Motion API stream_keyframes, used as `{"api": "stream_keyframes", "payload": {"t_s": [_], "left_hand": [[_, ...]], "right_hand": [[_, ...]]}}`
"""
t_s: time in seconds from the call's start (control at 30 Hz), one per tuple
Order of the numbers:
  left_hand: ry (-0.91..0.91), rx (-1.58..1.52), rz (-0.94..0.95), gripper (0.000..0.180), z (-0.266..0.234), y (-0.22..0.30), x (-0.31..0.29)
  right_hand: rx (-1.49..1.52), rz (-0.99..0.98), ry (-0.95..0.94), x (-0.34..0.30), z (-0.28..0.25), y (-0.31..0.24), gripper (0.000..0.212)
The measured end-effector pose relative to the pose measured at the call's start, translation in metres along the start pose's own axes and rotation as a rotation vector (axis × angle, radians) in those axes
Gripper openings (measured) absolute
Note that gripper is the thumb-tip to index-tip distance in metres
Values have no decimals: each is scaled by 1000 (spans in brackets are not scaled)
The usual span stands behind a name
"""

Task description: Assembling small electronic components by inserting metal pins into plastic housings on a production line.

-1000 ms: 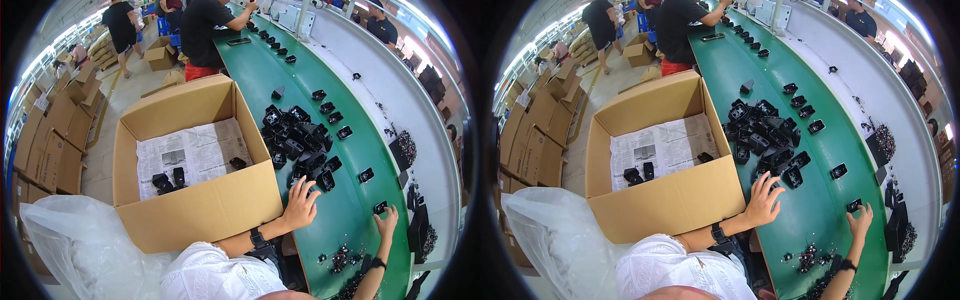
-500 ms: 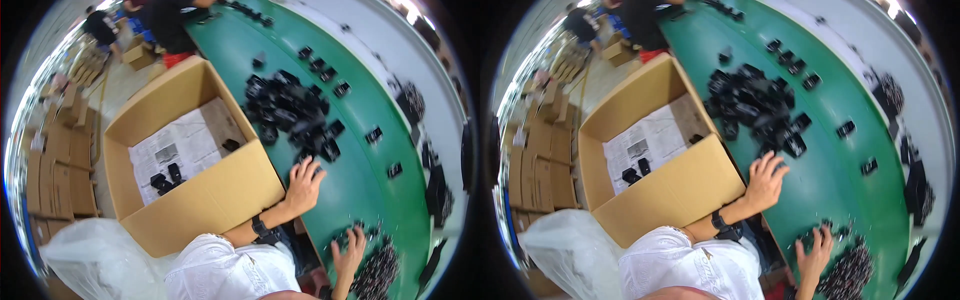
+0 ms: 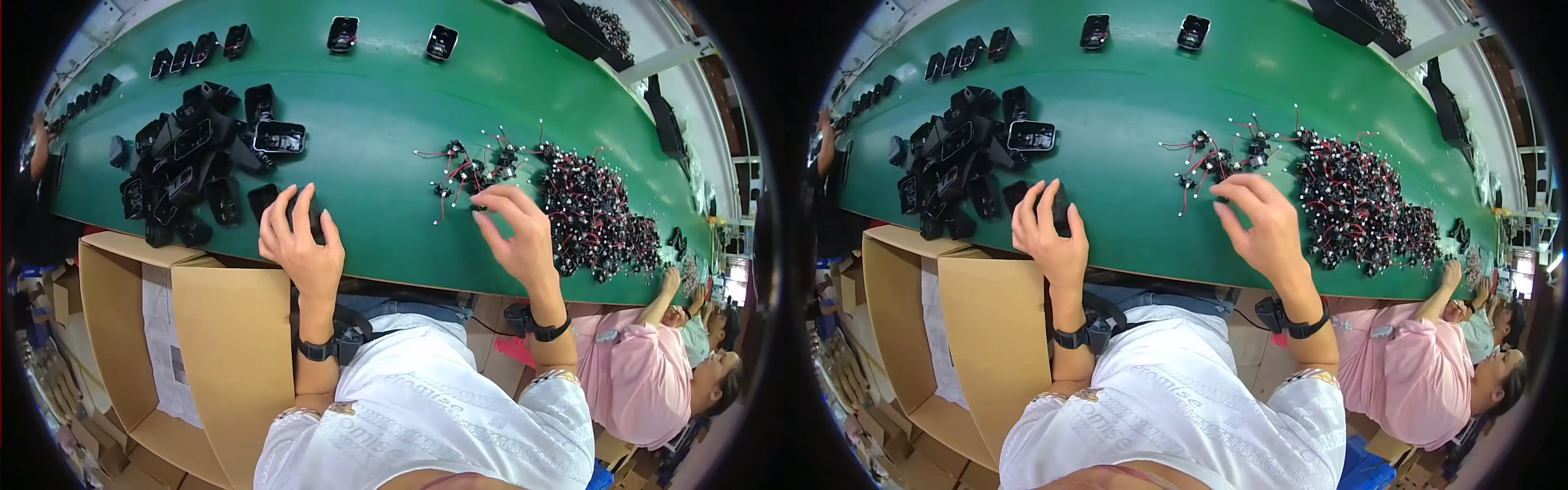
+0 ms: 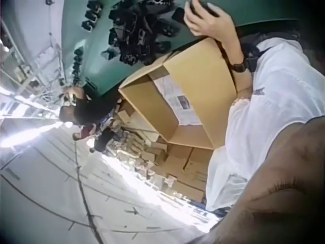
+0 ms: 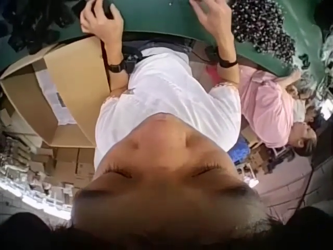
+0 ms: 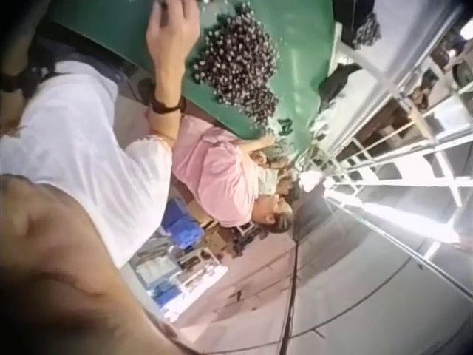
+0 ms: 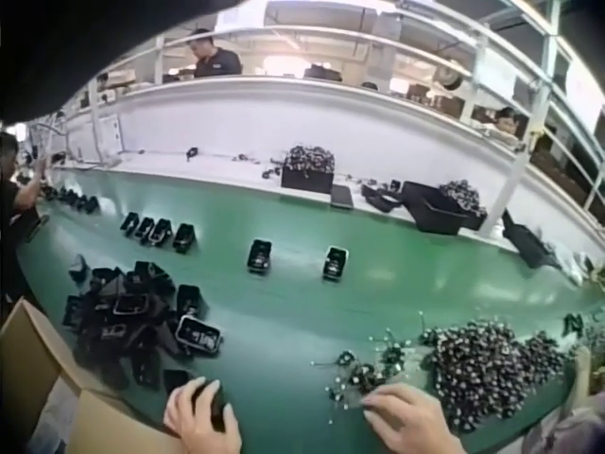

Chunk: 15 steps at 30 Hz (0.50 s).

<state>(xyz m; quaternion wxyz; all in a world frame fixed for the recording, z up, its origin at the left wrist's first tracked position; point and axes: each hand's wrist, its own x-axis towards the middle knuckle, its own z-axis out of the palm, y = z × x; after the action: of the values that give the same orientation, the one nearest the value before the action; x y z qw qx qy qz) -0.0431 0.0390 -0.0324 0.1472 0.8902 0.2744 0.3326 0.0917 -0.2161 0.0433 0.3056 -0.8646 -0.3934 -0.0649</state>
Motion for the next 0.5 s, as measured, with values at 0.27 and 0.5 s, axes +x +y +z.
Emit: {"api": "stream_keyframes", "payload": {"t_s": [0.27,0.5], "left_hand": [[62,-75,-17,52,-4,12,-12],[-46,-232,50,41,-8,4,-9]], "right_hand": [[-357,-237,-206,27,32,2,27],[-49,-199,5,32,20,-3,20]]}}
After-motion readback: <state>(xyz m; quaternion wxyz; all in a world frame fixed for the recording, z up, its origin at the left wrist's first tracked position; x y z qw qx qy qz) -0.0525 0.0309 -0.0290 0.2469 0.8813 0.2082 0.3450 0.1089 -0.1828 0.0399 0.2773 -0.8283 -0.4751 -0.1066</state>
